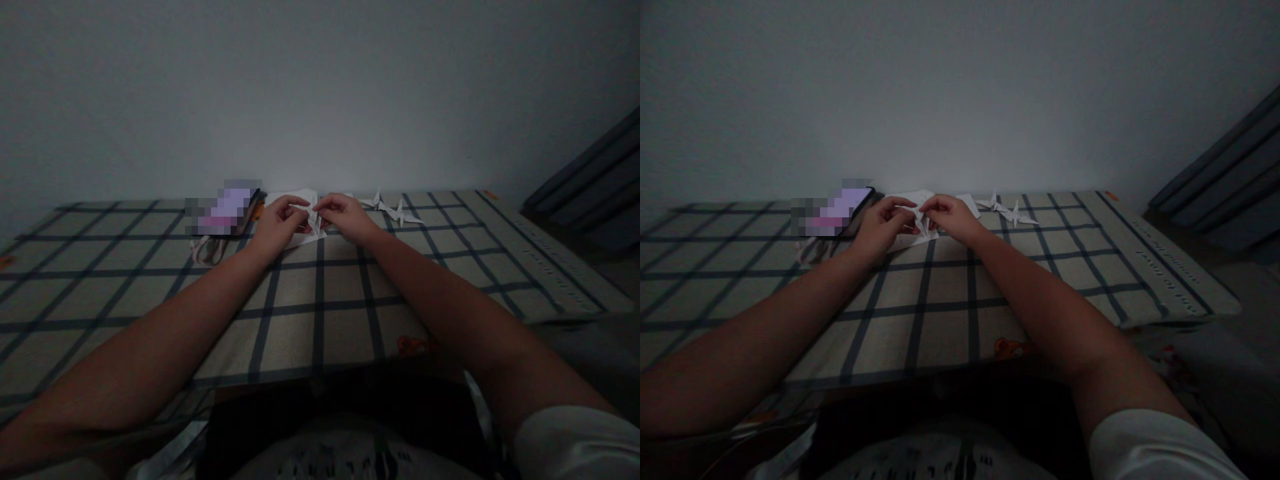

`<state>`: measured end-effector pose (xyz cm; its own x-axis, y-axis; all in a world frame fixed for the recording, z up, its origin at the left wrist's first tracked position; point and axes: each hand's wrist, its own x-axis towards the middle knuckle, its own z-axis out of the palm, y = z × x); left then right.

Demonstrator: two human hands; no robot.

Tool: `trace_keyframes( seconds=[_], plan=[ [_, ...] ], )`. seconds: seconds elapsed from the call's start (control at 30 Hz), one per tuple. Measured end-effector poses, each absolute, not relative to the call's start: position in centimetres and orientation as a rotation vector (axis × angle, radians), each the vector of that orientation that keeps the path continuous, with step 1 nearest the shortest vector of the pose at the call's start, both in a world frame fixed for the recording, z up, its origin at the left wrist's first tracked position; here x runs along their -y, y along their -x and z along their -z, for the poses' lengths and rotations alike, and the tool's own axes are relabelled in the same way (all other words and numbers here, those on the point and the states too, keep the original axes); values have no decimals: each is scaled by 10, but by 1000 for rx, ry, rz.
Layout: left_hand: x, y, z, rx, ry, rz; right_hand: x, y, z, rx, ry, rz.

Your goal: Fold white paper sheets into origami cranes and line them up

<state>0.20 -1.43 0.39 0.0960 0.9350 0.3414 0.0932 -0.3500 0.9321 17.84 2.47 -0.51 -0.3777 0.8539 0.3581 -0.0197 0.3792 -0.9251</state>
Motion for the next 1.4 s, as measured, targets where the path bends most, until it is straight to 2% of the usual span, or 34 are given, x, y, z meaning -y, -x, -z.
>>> trace_keyframes(
  seconds=[0.47,1.0,1.2,1.4],
  plan=[
    [12,3,-1,-1222,-1923,-1485,-21,-176,3,1599,768,-1172],
    [5,6,4,-1346,-1917,-1354,-23,-183,2,1816,852,-780],
    [5,4,5,-1206,-1686,-1384,-27,-185,7,1852,823,-799],
    [2,6,5,-1187,-1746,-1391,-28,-184,6,1779,848,-884]
  ],
)
